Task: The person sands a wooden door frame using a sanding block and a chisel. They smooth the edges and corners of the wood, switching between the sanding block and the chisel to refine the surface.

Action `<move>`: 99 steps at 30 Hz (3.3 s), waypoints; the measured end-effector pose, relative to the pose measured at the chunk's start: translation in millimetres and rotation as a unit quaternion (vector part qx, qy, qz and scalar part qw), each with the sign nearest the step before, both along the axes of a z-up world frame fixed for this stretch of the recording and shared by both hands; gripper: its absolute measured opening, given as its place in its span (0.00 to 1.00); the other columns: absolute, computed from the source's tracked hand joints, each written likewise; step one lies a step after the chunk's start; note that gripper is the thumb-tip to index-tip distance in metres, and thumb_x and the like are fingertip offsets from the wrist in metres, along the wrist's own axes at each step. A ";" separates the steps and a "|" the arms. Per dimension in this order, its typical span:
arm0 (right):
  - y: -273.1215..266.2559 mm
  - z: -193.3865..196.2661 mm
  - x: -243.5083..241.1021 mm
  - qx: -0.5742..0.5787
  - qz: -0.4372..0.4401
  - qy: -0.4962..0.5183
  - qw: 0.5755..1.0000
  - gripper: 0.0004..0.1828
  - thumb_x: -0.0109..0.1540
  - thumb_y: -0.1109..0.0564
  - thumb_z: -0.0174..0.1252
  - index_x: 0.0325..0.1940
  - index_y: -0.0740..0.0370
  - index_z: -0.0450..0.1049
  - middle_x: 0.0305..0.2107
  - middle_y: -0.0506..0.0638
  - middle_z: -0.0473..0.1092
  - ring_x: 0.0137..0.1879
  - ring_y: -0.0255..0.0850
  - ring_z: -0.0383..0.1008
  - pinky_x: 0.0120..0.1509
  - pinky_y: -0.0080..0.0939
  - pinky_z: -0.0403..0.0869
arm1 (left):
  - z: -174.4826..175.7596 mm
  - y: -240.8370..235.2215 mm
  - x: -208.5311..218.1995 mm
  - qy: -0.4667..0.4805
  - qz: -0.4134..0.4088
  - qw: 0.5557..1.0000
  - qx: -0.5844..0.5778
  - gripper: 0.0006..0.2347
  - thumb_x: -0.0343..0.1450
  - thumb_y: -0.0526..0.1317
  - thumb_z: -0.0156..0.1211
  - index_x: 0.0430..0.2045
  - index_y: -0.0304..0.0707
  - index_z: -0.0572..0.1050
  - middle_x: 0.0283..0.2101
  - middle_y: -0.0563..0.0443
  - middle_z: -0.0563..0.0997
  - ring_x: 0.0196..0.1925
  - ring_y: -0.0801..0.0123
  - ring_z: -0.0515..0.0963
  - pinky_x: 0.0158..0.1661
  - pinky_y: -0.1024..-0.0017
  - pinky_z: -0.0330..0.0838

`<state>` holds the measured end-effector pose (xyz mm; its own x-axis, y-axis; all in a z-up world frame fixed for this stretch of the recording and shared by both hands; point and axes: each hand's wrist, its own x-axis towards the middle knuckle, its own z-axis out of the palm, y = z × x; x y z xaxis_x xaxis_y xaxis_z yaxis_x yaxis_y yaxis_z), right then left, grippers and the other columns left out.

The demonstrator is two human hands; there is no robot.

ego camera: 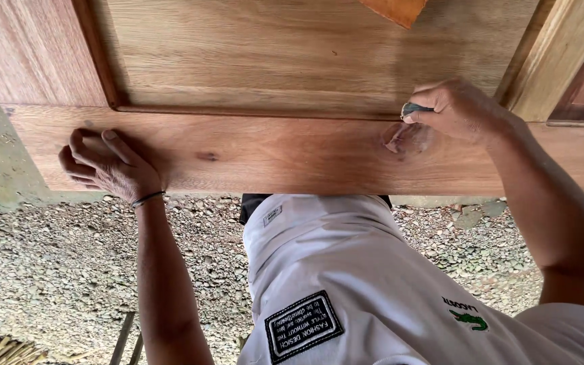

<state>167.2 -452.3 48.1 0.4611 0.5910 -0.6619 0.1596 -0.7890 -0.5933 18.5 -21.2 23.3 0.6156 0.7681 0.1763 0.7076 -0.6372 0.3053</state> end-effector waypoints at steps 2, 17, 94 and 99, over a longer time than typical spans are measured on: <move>-5.2 15.9 1.8 -0.082 -0.002 0.041 0.996 0.05 0.56 0.57 0.49 0.29 0.61 0.65 0.23 0.46 0.60 0.25 0.35 0.60 0.31 0.34 0.60 | 0.1 1.7 -1.4 -0.001 -0.002 1.000 -0.005 0.16 0.66 0.52 0.41 0.41 0.45 0.64 0.48 0.43 0.58 0.50 0.49 0.59 0.47 0.53 0.51; 77.1 -17.3 0.8 0.104 0.099 -0.039 0.989 0.16 0.55 0.57 0.53 0.16 0.63 0.59 0.13 0.48 0.55 0.19 0.37 0.55 0.26 0.39 0.55 | -4.5 5.1 -5.2 0.027 0.013 1.000 0.006 0.16 0.67 0.52 0.41 0.42 0.45 0.63 0.49 0.42 0.58 0.52 0.51 0.58 0.49 0.56 0.50; 243.5 -14.2 -73.5 0.207 0.037 -0.396 0.894 0.12 0.51 0.67 0.51 0.39 0.63 0.67 0.32 0.50 0.62 0.42 0.44 0.64 0.45 0.36 0.65 | -19.0 24.2 -22.3 0.074 -0.019 0.997 -0.027 0.18 0.68 0.54 0.42 0.49 0.51 0.54 0.50 0.44 0.51 0.57 0.52 0.46 0.55 0.51 0.38; 53.0 10.3 -72.5 0.142 -0.038 -0.241 0.959 0.18 0.51 0.72 0.49 0.46 0.74 0.64 0.40 0.64 0.62 0.47 0.60 0.62 0.51 0.50 0.62 | 0.0 14.5 -12.7 0.043 -0.011 0.998 -0.038 0.17 0.69 0.55 0.39 0.47 0.50 0.55 0.48 0.42 0.54 0.52 0.51 0.53 0.52 0.49 0.42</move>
